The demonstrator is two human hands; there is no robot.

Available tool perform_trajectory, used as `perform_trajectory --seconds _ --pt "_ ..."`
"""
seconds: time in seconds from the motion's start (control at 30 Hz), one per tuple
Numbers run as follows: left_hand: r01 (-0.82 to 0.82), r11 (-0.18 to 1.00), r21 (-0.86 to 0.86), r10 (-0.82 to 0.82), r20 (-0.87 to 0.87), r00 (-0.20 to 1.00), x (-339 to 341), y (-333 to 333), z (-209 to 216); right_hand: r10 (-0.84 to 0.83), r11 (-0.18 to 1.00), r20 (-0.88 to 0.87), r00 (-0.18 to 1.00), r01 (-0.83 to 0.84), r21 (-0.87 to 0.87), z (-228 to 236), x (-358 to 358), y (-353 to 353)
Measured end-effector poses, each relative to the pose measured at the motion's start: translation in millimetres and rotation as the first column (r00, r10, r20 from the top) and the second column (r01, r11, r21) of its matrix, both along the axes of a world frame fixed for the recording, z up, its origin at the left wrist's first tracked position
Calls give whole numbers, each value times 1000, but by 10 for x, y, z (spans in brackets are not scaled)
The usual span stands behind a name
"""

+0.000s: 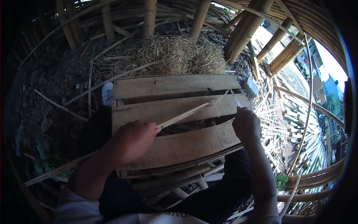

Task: The person uses a knife to shave and sharpen a thin bamboo stick, repeatedly rotating it and scraping along its length to form a tapered point. The work is done over a wooden crate in a partially covered outdoor area.

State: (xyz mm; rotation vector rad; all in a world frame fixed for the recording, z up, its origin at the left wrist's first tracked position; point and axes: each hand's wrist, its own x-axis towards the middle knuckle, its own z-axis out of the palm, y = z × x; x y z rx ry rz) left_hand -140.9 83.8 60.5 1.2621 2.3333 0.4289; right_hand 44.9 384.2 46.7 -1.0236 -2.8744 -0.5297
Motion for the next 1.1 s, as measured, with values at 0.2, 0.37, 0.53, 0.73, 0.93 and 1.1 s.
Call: perform_trajectory --seconds 0.2,0.37,0.53,0.73,0.93,1.1 --pt "-17 1000 -4 17 15 1000 48 26 37 515 840 -377 770 -542 41 -166 -73 -249" --pt "-31 999 -22 31 -5 1000 18 -57 -4 441 820 -294 848 -514 -253 -291 -317 -436" --pt "-34 999 -15 35 37 999 -28 22 -5 419 882 -208 884 -451 -140 -440 -485 -155" --pt "-15 999 36 15 0 1000 11 35 -69 596 803 -189 780 -574 161 -569 -379 93" --pt "-28 999 26 28 -9 1000 4 -21 -21 315 945 -28 949 -316 -88 -381 -518 -29" --pt "-41 999 2 41 7 999 -14 -50 17 624 779 -321 713 -600 182 -409 -349 -188"
